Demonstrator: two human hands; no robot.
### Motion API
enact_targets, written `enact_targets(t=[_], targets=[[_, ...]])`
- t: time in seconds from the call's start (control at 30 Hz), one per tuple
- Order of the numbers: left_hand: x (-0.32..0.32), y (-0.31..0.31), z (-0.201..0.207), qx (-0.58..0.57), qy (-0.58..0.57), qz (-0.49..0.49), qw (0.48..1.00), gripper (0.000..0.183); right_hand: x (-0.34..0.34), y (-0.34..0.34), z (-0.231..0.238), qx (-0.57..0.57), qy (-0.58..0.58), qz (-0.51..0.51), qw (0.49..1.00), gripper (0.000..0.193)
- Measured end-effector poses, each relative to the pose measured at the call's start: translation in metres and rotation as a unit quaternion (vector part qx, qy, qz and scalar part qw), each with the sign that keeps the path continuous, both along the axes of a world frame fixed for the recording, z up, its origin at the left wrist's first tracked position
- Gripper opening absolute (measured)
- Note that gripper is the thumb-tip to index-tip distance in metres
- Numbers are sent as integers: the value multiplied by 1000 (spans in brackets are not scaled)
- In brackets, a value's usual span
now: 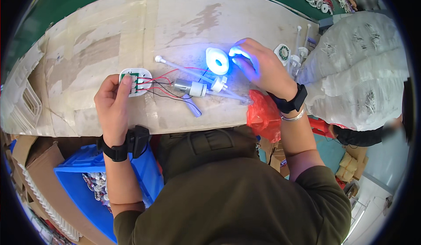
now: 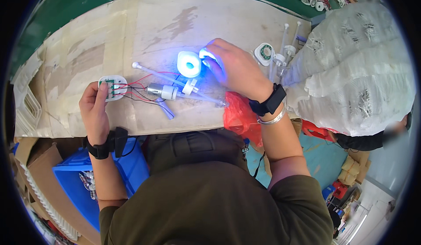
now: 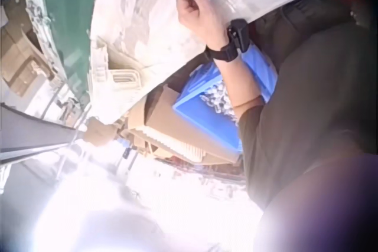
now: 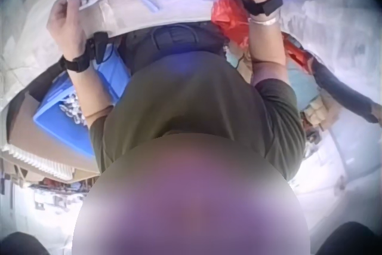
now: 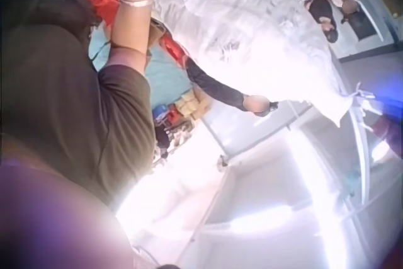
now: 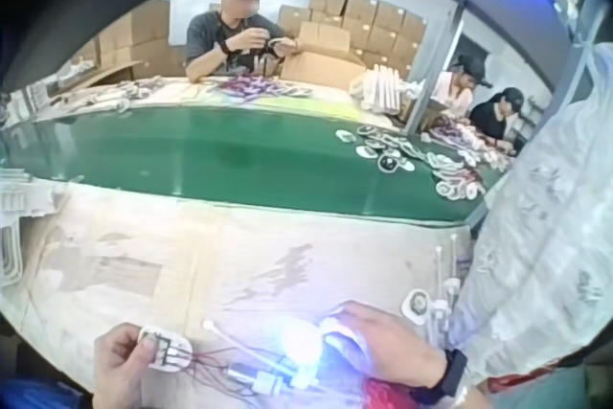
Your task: Testing strings of LED lights on an assembly line by connecting them to a circuit board.
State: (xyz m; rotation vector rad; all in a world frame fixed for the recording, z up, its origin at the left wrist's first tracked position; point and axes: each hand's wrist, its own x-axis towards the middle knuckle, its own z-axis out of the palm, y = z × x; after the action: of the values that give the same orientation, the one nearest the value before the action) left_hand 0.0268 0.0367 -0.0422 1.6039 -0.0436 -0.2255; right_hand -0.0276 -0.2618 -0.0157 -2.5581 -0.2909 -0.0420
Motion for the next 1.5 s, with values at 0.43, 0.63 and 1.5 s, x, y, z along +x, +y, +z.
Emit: enact_targets(t=[0.43, 0.63, 1.5], targets=[[1, 3, 1, 0, 2, -4, 1000, 15, -4, -6, -17, -170, -62, -41, 983, 29], [2, 1, -1, 4, 15, 3, 1000, 16, -6, -7, -24, -178, -87, -57, 979, 28], [4, 0, -4, -41, 16, 3, 999, 16, -10, -7, -28, -206, -73, -68, 974, 30]])
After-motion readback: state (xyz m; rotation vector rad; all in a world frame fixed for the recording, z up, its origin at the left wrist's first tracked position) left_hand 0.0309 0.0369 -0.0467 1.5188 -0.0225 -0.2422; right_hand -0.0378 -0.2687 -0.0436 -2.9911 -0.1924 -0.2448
